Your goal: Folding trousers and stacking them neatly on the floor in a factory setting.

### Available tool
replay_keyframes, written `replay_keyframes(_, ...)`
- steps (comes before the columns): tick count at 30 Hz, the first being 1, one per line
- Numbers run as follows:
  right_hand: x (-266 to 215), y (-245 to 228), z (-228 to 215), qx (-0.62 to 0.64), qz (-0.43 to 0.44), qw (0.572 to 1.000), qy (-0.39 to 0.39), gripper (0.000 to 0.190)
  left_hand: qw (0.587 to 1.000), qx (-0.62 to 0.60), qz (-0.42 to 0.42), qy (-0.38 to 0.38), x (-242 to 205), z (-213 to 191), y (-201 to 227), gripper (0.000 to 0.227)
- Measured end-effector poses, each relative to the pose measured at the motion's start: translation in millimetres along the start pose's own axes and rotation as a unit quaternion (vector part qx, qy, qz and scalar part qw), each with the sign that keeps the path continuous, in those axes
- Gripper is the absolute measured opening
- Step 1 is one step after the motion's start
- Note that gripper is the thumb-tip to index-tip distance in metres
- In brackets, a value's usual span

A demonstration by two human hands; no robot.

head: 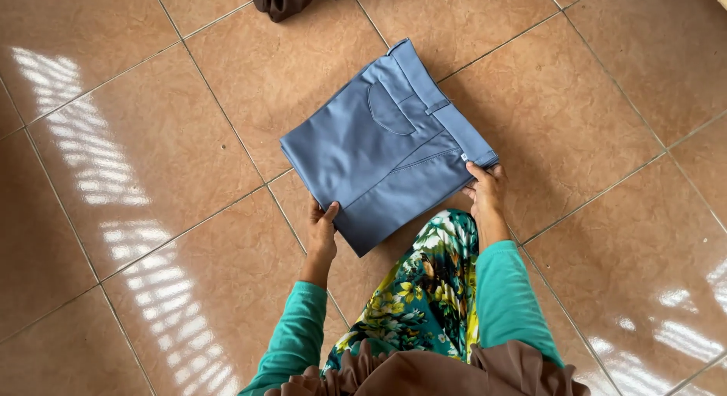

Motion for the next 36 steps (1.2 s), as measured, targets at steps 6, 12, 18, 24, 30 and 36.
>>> replay_keyframes(6,-28,-9,8,-0.076,-0.046,0.994,0.06,0.073,0.993,0.087,0.073,0.032,10,-15,-33,0.079)
replay_keyframes(12,-30,-13,-14,-0.319,-0.193,0.913,0.168,0.076,0.832,0.467,0.294,0.057,-29,41,47,0.073)
replay_keyframes(18,-67,-33,29,-0.514,-0.555,0.632,0.168,0.059,0.675,0.595,0.42,-0.115,-38,145,28,0.064)
replay_keyframes(24,-77,-8,60,-0.641,-0.497,0.583,0.057,0.056,0.603,0.671,0.399,-0.164,-37,180,-10,0.064)
replay_keyframes(30,-59,10,58,-0.672,-0.457,0.582,0.043,0.059,0.601,0.676,0.383,-0.189,-31,174,-22,0.065)
replay_keyframes(36,-63,8,59,-0.656,-0.48,0.58,0.058,0.06,0.597,0.687,0.369,-0.188,-31,176,-22,0.064)
Point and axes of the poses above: each hand's wrist, its own x-axis towards the middle knuckle, its own z-axis out of the palm, y = z × x, the point moved 2 cm from there along x, towards the middle knuckle, and after that the axes turned 13 degrees about z, right-handed, at the moved point
